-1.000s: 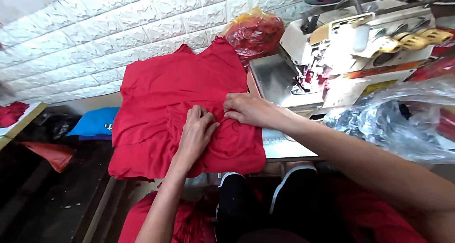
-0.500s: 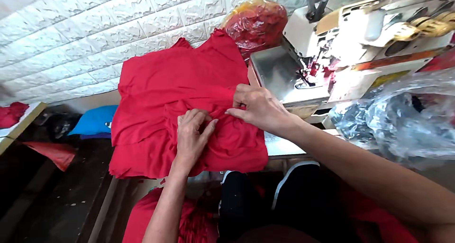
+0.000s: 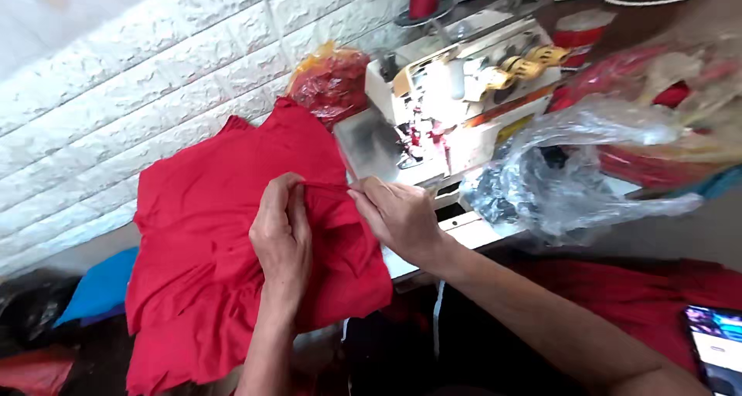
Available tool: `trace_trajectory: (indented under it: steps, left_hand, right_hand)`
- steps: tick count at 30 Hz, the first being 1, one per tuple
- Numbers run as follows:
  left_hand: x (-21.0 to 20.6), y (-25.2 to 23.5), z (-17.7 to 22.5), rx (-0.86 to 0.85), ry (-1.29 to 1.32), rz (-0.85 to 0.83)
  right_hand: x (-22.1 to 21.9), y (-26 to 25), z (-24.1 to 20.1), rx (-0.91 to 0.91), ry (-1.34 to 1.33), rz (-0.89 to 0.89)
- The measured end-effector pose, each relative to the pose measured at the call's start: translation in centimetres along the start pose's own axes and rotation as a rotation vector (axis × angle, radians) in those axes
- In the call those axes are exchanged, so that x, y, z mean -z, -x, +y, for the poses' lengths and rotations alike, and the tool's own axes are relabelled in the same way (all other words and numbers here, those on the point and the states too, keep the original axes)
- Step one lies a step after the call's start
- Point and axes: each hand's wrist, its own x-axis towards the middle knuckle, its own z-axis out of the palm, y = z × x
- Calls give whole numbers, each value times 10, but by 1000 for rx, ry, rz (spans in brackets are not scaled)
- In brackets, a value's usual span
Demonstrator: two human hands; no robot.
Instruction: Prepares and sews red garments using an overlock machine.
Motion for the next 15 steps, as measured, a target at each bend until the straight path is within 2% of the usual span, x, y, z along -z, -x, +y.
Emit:
trace_trajectory:
  steps: [2, 4, 7, 10, 12, 14, 15]
  left_hand:
    - [-13, -28, 19, -191, 41, 4]
    - [-23, -54, 39, -296, 78, -81]
    - [-42, -82, 48, -196, 57, -410]
    - [-79, -96, 30, 18, 96, -698]
    - [-114, -90, 0, 52, 228, -700]
    - [-159, -78, -45, -46, 402, -531]
    - [-168, -77, -52, -23, 442, -522]
  right_hand:
    - [23, 4, 2, -140, -92, 78]
    - [48, 6, 6, -304, -184, 147]
    - [64, 17, 20, -535, -310, 120]
    - [51, 36, 40, -625, -383, 86]
    - [49, 37, 47, -684, -388, 66]
    - [54, 29, 51, -753, -375, 18]
    - [57, 25, 52, -782, -373, -6]
